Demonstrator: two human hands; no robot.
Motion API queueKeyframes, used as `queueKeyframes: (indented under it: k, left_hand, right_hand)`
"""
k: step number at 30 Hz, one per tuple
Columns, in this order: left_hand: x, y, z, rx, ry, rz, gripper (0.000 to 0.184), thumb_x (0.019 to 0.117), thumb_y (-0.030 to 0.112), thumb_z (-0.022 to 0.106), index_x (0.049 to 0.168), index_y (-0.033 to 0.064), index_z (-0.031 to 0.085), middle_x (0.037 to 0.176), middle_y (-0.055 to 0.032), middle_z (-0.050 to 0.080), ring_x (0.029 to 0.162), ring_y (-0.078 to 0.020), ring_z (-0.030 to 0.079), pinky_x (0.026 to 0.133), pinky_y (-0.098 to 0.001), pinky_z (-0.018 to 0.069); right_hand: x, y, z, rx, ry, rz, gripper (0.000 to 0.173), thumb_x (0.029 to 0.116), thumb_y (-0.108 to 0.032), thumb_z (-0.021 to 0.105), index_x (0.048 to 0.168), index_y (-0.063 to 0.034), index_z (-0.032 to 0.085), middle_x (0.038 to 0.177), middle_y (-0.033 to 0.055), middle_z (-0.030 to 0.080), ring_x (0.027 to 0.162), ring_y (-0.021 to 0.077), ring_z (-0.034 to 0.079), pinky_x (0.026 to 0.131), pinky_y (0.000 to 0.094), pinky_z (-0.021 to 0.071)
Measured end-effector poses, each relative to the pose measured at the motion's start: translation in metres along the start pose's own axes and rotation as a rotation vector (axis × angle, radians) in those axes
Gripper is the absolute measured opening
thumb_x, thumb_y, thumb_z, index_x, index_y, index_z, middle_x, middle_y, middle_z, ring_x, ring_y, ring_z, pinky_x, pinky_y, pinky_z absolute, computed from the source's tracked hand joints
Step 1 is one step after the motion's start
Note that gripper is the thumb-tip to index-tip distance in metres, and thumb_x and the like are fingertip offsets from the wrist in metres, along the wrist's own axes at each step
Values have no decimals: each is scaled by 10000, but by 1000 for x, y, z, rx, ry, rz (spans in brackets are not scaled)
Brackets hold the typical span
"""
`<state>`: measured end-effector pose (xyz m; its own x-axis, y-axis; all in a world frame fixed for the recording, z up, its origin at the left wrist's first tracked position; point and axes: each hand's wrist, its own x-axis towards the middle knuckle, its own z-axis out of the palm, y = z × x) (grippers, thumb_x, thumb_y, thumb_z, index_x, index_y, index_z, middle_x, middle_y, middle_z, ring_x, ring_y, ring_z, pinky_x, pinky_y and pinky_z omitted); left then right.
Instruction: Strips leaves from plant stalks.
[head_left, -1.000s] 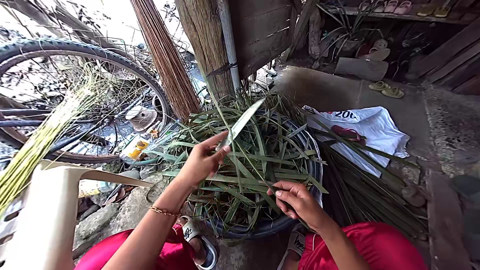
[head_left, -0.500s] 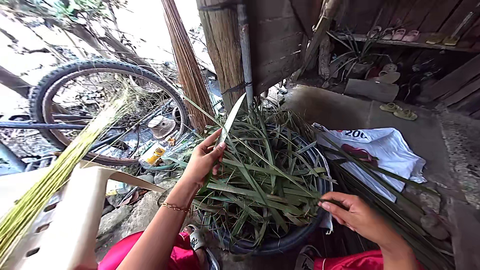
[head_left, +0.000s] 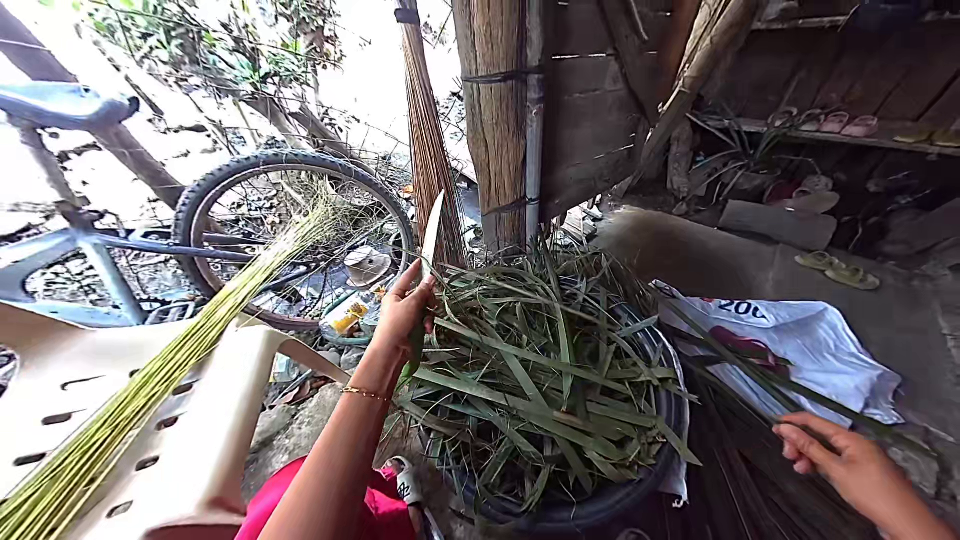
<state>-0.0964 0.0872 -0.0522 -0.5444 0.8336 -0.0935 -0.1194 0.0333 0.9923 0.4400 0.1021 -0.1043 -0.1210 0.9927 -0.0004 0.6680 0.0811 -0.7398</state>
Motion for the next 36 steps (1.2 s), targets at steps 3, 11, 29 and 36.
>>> queueKeyframes:
  k: [3, 11, 29, 36]
  left_hand:
    - [6, 1, -14, -1, 35, 29, 500, 1087, 244, 511, 1567, 223, 369, 725, -1, 521, 436, -44, 438, 379, -180, 391]
    - [13, 12, -46, -51, 212, 49, 445, 1085, 290, 513, 1517, 288, 405, 743, 23, 515, 469, -45, 459, 410, -192, 407]
    - [-42, -13, 14, 1604, -397, 23, 473, 1037, 415, 579, 1422, 140, 588, 1191, -285, 673, 1117, -524, 631, 898, -731, 460]
    - [-84, 1, 21, 1117, -751, 429, 465, 1028, 409, 553, 1391, 126, 622, 889, -160, 708, 736, -346, 671, 694, -622, 528]
  right_hand:
    - [-9, 12, -22, 84, 234, 163, 268, 1066, -136, 503, 1180, 83, 609, 796, 53, 610, 620, 35, 551, 596, 219, 487]
    - [-19, 23, -42, 510, 823, 411, 343, 1128, -207, 284, 1373, -73, 482, 816, -42, 448, 529, -2, 457, 475, 156, 407]
    - [8, -85, 105, 22, 102, 42, 422, 1100, -206, 403, 1430, 4, 561, 1307, 301, 585, 1206, 402, 585, 1045, 511, 454]
    - [1, -95, 147, 101, -74, -67, 333, 1085, -110, 382, 1278, 117, 530, 1185, 283, 614, 1099, 348, 627, 979, 450, 498]
